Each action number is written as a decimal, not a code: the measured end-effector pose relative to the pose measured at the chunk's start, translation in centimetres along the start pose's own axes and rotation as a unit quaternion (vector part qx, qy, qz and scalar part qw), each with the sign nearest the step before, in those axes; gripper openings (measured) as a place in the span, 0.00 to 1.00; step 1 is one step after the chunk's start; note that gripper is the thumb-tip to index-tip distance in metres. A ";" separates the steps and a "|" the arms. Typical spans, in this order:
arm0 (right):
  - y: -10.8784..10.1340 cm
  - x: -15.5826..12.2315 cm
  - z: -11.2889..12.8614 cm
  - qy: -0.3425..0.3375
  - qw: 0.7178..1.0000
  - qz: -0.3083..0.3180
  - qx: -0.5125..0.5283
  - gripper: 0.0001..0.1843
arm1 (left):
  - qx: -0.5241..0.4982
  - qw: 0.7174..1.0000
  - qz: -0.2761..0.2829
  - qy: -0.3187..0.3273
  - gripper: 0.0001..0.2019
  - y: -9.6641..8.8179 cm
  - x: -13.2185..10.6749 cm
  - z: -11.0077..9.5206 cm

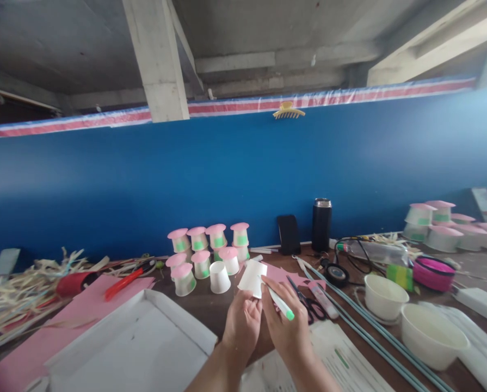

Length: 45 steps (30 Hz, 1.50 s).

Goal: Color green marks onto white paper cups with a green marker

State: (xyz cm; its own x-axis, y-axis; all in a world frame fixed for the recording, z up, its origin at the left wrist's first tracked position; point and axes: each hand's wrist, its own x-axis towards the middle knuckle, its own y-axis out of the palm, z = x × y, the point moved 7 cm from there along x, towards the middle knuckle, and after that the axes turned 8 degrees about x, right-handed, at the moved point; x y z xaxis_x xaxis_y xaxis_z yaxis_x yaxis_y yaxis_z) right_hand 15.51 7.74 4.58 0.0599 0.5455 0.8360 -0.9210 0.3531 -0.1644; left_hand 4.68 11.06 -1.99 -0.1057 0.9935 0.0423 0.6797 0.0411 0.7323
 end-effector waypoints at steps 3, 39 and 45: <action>0.0 0.1 0.1 0.002 1.000 0.003 0.002 0.11 | 0.005 1.000 -0.023 -0.007 0.02 -0.3 -0.1 0.2; 0.1 0.3 -0.2 0.023 1.000 0.007 -0.011 0.10 | -0.030 0.999 -0.009 -0.017 0.09 0.4 0.0 0.2; 0.1 0.4 0.2 0.004 0.999 0.008 -0.033 0.10 | -0.039 0.999 -0.014 -0.025 0.10 0.7 -0.1 0.0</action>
State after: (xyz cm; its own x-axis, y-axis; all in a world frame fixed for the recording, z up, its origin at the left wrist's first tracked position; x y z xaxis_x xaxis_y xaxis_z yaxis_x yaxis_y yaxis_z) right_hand 15.39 7.86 5.01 0.0483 0.5578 0.8285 -0.8947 0.3929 -0.2124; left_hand 5.18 11.00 -1.50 -0.0870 0.9961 -0.0119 0.6181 0.0633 0.7836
